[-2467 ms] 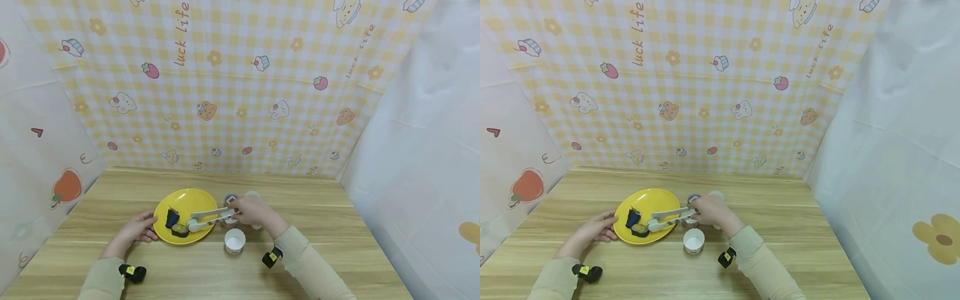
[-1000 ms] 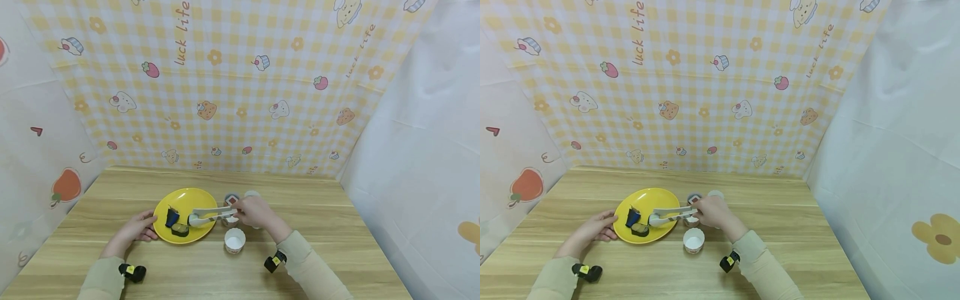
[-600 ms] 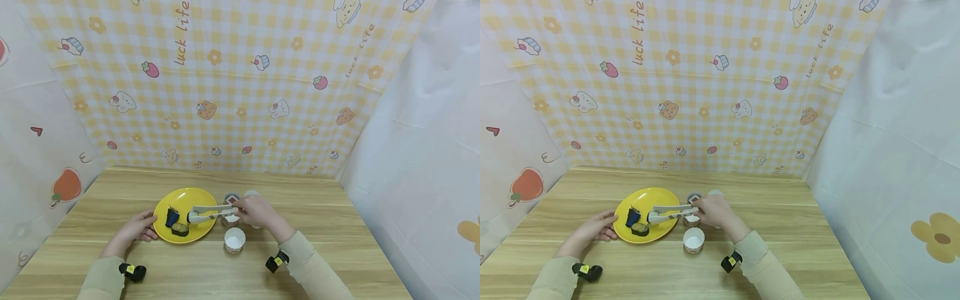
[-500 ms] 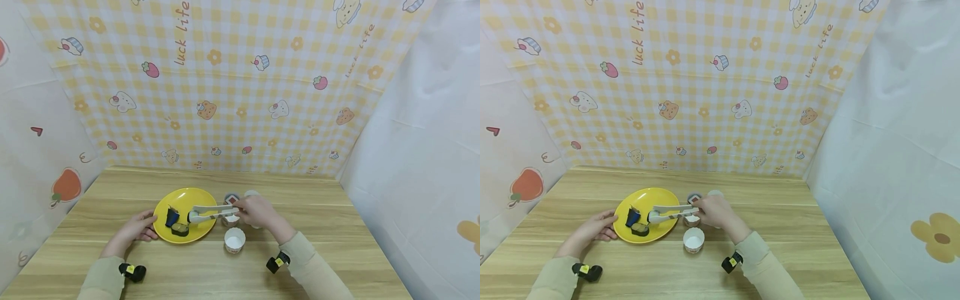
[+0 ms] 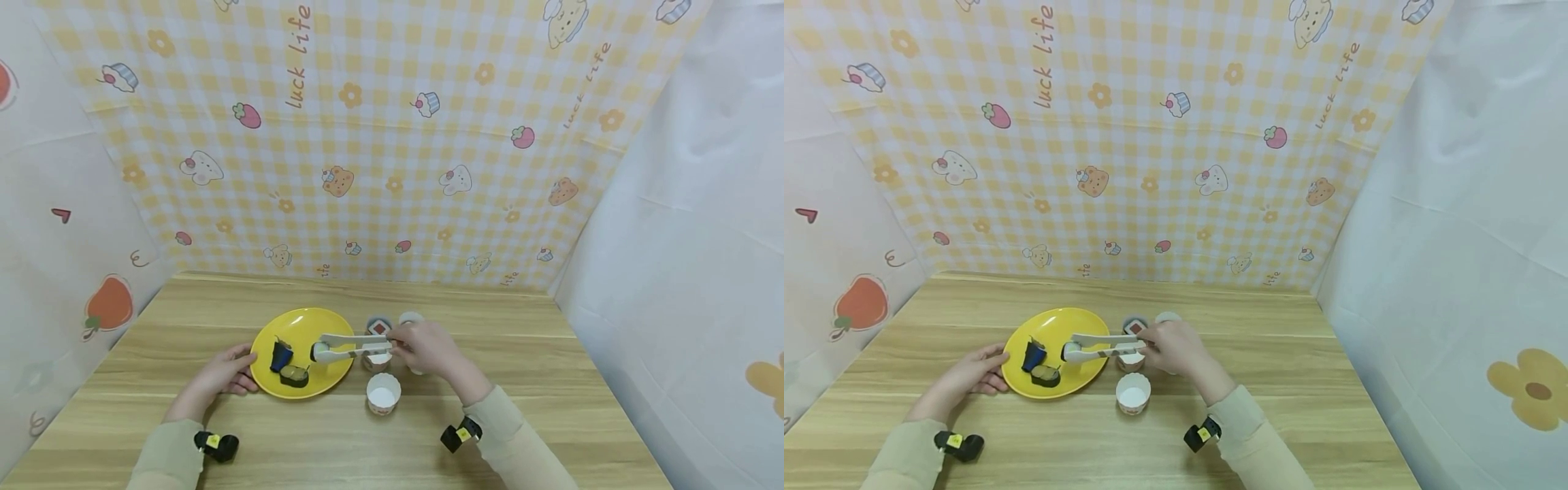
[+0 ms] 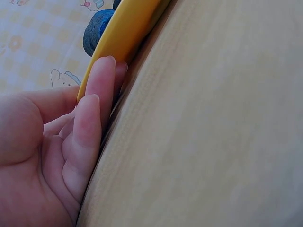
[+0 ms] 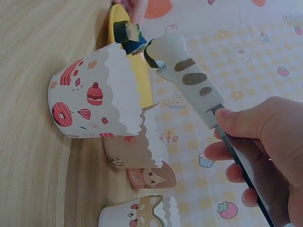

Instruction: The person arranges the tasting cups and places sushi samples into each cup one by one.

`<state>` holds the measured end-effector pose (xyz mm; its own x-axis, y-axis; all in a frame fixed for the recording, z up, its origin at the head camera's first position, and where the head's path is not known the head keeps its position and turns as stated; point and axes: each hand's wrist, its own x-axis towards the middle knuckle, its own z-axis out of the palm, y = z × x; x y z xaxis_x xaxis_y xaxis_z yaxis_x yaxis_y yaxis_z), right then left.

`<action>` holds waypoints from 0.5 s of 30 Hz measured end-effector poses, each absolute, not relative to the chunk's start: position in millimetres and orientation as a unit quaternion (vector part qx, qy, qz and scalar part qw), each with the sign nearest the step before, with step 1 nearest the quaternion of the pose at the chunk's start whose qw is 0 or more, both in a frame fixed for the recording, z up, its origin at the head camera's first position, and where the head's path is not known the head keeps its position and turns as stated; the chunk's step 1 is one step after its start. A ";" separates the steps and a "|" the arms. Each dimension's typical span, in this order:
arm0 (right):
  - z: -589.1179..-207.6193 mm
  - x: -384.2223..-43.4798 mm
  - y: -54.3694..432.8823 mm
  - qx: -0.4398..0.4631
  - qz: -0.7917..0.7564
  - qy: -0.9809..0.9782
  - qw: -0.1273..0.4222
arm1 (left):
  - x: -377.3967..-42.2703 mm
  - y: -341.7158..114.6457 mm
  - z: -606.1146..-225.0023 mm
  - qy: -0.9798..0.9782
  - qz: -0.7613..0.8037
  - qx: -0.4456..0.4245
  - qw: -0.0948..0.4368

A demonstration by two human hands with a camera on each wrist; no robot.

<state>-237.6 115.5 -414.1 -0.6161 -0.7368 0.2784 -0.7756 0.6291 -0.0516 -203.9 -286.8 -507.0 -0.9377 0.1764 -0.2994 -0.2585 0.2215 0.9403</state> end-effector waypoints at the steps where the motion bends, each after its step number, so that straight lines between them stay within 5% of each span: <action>1: -413.8 -237.1 116.4 0.422 0.087 -0.895 0.116 | -203.9 -286.9 -507.1 0.762 0.623 -0.025 0.175; 15: -412.5 -231.2 129.4 0.401 0.102 -0.902 0.127 | -204.3 -287.0 -507.7 0.760 0.625 -0.022 0.175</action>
